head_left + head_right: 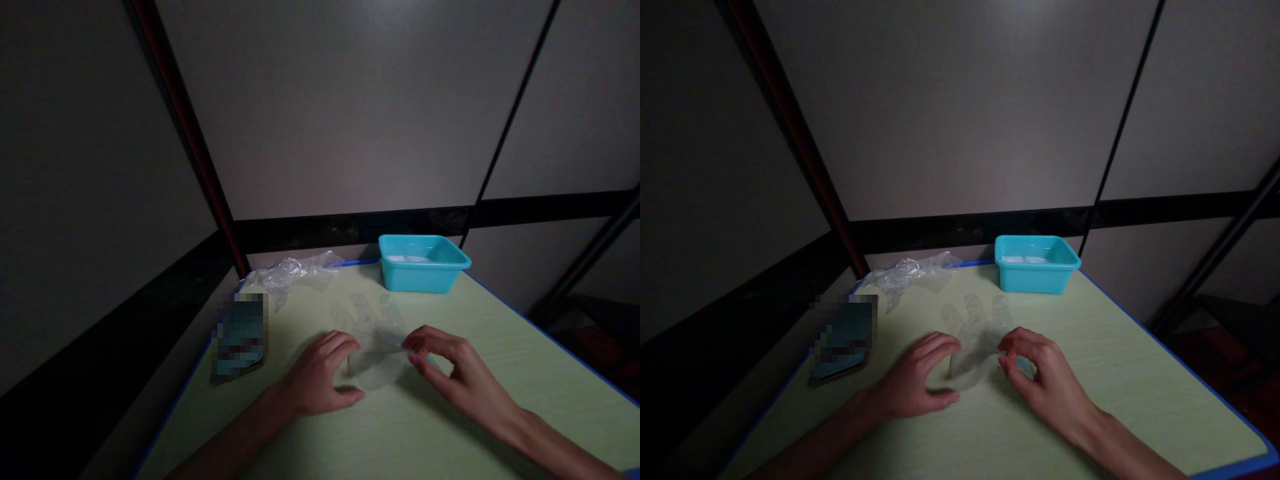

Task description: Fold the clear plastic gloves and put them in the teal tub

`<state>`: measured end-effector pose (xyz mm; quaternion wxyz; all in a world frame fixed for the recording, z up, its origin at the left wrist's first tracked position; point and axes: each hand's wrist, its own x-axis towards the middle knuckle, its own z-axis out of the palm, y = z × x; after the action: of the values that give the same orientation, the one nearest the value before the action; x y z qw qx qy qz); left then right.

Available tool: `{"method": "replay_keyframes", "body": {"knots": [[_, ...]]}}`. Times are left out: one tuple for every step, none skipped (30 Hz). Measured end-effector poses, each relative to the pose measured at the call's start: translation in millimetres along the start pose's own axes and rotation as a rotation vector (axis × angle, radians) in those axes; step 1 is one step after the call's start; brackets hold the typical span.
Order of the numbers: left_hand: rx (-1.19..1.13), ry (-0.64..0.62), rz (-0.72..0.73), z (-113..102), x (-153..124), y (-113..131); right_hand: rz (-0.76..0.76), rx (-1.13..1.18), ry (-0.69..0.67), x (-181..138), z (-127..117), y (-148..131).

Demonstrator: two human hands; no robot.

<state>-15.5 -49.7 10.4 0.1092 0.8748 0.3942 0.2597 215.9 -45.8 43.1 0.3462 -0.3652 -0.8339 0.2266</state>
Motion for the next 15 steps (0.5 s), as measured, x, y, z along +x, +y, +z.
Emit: {"method": "replay_keyframes", "body": {"knots": [[0.033, 0.008, 0.006, 1.9, 0.2, 1.3, -0.003, -0.005, 0.003, -2.0, -0.2, -0.3], [0.070, 0.015, 0.011, 4.1, 0.2, 2.5, -0.013, -0.020, 0.007, -4.8, -0.4, -0.5], [0.104, 0.017, 0.017, 6.3, 0.2, 3.6, -0.037, -0.050, 0.011, -8.3, -0.6, -0.5], [0.135, 0.016, 0.022, 8.4, 0.1, 4.6, -0.078, -0.093, 0.010, -12.5, -0.9, -0.1], [0.159, 0.013, 0.028, 10.1, -0.1, 5.3, -0.141, -0.148, 0.003, -17.2, -1.3, 0.9], [0.177, 0.010, 0.035, 11.4, -0.1, 5.8, -0.220, -0.213, -0.012, -22.2, -1.9, 2.6], [0.189, 0.008, 0.043, 12.2, -0.2, 6.1, -0.310, -0.281, -0.034, -27.2, -2.6, 5.1], [0.197, 0.008, 0.053, 12.6, -0.2, 6.1, -0.400, -0.345, -0.056, -31.9, -3.4, 8.5], [0.203, 0.011, 0.063, 12.6, -0.1, 6.0, -0.481, -0.404, -0.072, -36.3, -4.4, 12.6], [0.208, 0.016, 0.072, 12.3, 0.0, 5.8, -0.542, -0.456, -0.082, -40.1, -5.6, 17.3], [0.213, 0.019, 0.080, 12.0, 0.1, 5.5, -0.585, -0.498, -0.082, -43.3, -7.0, 22.4], [0.217, 0.023, 0.086, 11.6, 0.2, 5.2, -0.615, -0.533, -0.084, -45.7, -8.7, 27.6], [0.221, 0.024, 0.090, 11.3, 0.2, 4.8, -0.637, -0.561, -0.092, -47.5, -10.5, 32.7], [0.224, 0.024, 0.092, 11.2, 0.2, 4.4, -0.654, -0.586, -0.109, -48.5, -12.5, 37.4], [0.225, 0.025, 0.094, 11.2, 0.1, 3.9, -0.667, -0.607, -0.130, -48.8, -14.5, 41.7]]}}
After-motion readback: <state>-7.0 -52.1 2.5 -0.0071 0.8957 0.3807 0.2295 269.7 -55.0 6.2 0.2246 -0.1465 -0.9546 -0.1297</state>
